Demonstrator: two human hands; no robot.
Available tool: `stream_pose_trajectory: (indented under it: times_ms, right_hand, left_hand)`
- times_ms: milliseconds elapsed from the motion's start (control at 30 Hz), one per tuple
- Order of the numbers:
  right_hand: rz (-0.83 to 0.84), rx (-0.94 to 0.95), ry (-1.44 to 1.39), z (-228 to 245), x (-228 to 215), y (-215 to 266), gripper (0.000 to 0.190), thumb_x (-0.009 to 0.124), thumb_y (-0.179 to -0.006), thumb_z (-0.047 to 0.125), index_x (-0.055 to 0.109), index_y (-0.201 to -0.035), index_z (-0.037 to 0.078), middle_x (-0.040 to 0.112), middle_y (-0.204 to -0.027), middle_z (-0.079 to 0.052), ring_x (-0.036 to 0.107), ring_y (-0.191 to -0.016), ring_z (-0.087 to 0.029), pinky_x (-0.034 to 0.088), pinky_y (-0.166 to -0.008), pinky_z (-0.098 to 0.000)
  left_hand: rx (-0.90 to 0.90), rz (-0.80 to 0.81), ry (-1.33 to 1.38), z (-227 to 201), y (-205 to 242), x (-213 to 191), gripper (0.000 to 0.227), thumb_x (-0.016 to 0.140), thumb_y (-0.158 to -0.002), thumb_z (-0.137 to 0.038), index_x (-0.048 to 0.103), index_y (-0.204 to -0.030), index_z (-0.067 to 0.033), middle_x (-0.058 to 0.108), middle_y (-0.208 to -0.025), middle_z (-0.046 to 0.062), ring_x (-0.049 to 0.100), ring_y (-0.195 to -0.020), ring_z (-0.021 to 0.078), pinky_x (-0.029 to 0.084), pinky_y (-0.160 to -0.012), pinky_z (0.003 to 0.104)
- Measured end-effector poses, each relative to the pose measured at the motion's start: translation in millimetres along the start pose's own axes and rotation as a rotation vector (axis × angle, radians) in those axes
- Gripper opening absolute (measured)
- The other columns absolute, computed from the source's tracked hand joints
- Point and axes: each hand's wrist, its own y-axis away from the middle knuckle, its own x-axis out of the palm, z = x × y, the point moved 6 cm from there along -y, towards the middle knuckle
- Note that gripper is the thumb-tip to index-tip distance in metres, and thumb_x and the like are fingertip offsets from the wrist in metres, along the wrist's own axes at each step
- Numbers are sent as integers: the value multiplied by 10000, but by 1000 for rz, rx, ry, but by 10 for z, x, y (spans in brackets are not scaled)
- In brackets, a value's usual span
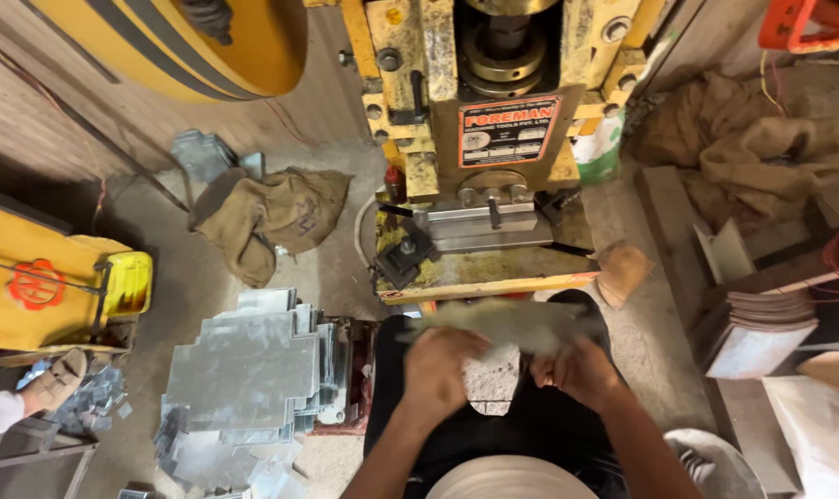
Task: The person sits on the floor in a workshop and repeatedly places flat metal sheets into a yellow hydraulic press machine. They align the sheets under the press, operate the machine to bend the metal, and then remove the finished pieces, stacking them on the floor to their left.
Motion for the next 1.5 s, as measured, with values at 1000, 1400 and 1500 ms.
stream_pose_trajectory:
  times_ms: [1000,1400,1500]
  right_hand:
    - [-172,-460,-92,384,350,-291,658,615,-985,95,338,-1580,132,645,-1065,-58,703,-866,-209,617,-803,-403]
    - [-287,-392,-20,540,345,-303,503,452,-1064,325,507,-1477,42,716,-1090,-113,702,-881,-227,558,-813,-417]
    - [-269,-392,-30,532,323,-347,538,417,-1070,376,521,-1485,49,712,-1084,-130,682,-879,-229,532,-821,-427]
  left_hand:
    - [-960,-302,705,1815,670,620,415,544,-1037,-105,546,-1437,4,585,-671,18,549,-568,106,513,-593,277]
    - [-1035,-299,933,1821,736,656,702,253,-1081,-559,537,-1454,-36,663,-834,77,589,-685,163,500,-683,324]
    - [-1024,-293,983,1722,651,639,749,239,-1056,-577,518,-1445,-1,697,-877,84,594,-696,171,484,-676,325]
